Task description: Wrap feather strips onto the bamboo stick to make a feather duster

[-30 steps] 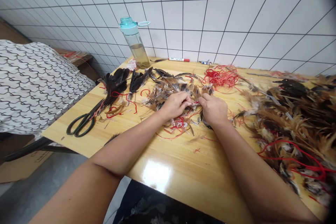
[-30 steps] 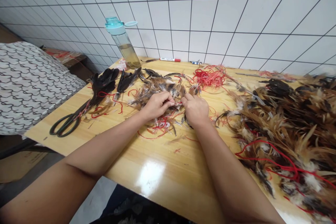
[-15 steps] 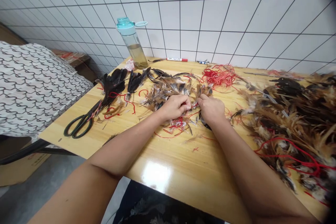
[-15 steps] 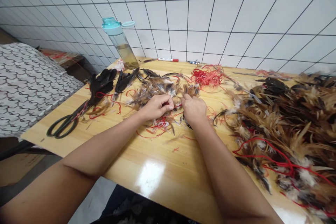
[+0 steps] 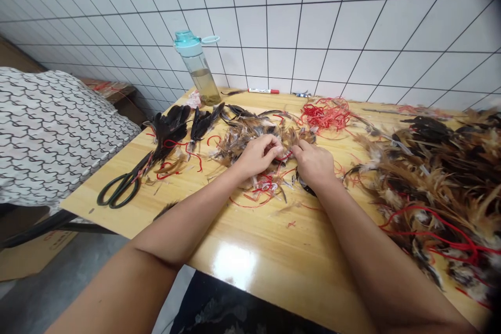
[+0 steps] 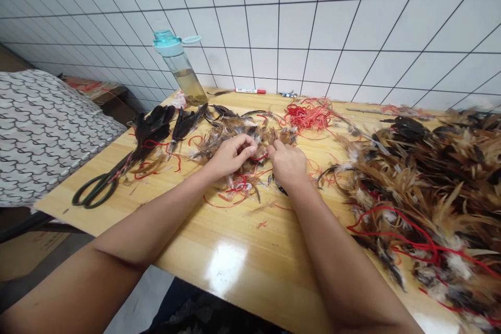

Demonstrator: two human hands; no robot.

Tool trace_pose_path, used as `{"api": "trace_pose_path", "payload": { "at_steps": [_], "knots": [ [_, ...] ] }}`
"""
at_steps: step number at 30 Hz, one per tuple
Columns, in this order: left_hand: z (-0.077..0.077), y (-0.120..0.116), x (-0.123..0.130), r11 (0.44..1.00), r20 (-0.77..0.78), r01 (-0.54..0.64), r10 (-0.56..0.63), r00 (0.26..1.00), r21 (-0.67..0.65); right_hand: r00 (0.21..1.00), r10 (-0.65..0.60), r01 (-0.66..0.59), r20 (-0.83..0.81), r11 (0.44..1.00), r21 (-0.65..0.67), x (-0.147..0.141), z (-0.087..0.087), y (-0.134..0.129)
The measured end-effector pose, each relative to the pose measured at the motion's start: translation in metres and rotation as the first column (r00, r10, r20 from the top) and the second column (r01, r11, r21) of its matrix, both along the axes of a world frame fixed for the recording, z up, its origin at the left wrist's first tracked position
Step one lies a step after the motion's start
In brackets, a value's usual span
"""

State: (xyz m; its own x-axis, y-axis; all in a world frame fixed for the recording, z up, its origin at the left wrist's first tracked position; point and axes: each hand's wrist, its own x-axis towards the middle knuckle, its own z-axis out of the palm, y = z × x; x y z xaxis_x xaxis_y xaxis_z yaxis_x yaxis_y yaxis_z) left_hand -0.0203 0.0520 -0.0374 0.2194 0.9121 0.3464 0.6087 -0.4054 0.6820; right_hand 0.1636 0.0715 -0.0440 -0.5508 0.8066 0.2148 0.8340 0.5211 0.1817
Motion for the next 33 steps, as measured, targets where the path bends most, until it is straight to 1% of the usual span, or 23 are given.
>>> {"api": "trace_pose_path", "payload": {
  "at_steps": [1, 3, 6, 8, 11, 13, 15, 17, 19, 22, 24, 25, 27, 29, 31, 33],
  "knots": [
    [0.0, 0.0, 0.0, 0.999, -0.028, -0.037, 0.038, 0.999, 0.019, 1.0, 0.018, -0.018, -0.023, 0.999, 0.04, 0.0, -0.002, -0.001],
    [0.001, 0.0, 0.001, 0.998, -0.099, -0.06, 0.063, 0.993, 0.028, 0.996, 0.05, -0.04, -0.072, 0.991, 0.127, -0.001, -0.004, -0.002],
    [0.0, -0.002, 0.003, 0.999, -0.193, -0.03, 0.033, 0.981, 0.018, 0.988, 0.082, -0.05, -0.132, 0.972, 0.23, -0.002, -0.007, -0.005],
    [-0.001, -0.003, 0.003, 1.0, -0.241, -0.011, 0.015, 0.97, 0.019, 0.983, 0.109, -0.069, -0.148, 0.965, 0.253, -0.004, -0.007, -0.007],
    [-0.004, -0.002, 0.002, 1.0, -0.278, 0.003, -0.004, 0.961, -0.005, 0.977, 0.136, -0.097, -0.165, 0.969, 0.225, -0.006, -0.007, -0.009],
    [-0.005, -0.002, 0.001, 1.0, -0.276, -0.003, -0.005, 0.961, -0.027, 0.972, 0.11, -0.073, -0.206, 0.981, 0.18, -0.007, -0.007, -0.009],
    [-0.005, -0.001, -0.001, 0.999, -0.258, -0.024, 0.014, 0.966, -0.034, 0.953, 0.058, -0.025, -0.297, 0.993, 0.116, -0.007, -0.009, -0.007],
    [-0.003, 0.0, -0.002, 0.997, -0.225, -0.063, 0.055, 0.973, -0.032, 0.902, -0.003, 0.023, -0.432, 0.999, 0.041, -0.004, -0.012, -0.004],
    [-0.002, 0.0, -0.002, 0.993, -0.171, -0.111, 0.102, 0.98, -0.04, 0.815, -0.056, 0.055, -0.577, 0.998, -0.019, -0.001, -0.015, 0.002],
    [-0.002, 0.001, -0.002, 0.981, -0.043, -0.172, 0.169, 0.985, -0.091, 0.659, -0.115, 0.109, -0.743, 0.992, -0.056, 0.006, -0.02, 0.013],
    [-0.003, 0.002, -0.002, 0.973, 0.117, -0.169, 0.189, 0.975, -0.159, 0.577, -0.136, 0.143, -0.805, 0.988, -0.065, 0.01, -0.023, 0.018],
    [-0.002, 0.003, -0.002, 0.968, 0.218, -0.153, 0.196, 0.956, -0.199, 0.553, -0.147, 0.161, -0.82, 0.985, -0.068, 0.011, -0.024, 0.02],
    [0.002, 0.006, -0.006, 0.961, 0.423, -0.11, 0.213, 0.881, -0.254, 0.54, -0.171, 0.183, -0.824, 0.98, -0.084, 0.012, -0.025, 0.022],
    [0.012, 0.009, -0.015, 0.963, 0.575, -0.099, 0.23, 0.786, -0.25, 0.566, -0.2, 0.177, -0.799, 0.977, -0.119, 0.011, -0.025, 0.022],
    [0.026, 0.011, -0.031, 0.97, 0.665, -0.151, 0.241, 0.707, -0.191, 0.617, -0.21, 0.144, -0.759, 0.978, -0.153, 0.009, -0.025, 0.021],
    [0.042, 0.009, -0.051, 0.964, 0.72, -0.241, 0.247, 0.648, -0.114, 0.677, -0.212, 0.12, -0.704, 0.977, -0.178, 0.008, -0.026, 0.021]
  ]
}}
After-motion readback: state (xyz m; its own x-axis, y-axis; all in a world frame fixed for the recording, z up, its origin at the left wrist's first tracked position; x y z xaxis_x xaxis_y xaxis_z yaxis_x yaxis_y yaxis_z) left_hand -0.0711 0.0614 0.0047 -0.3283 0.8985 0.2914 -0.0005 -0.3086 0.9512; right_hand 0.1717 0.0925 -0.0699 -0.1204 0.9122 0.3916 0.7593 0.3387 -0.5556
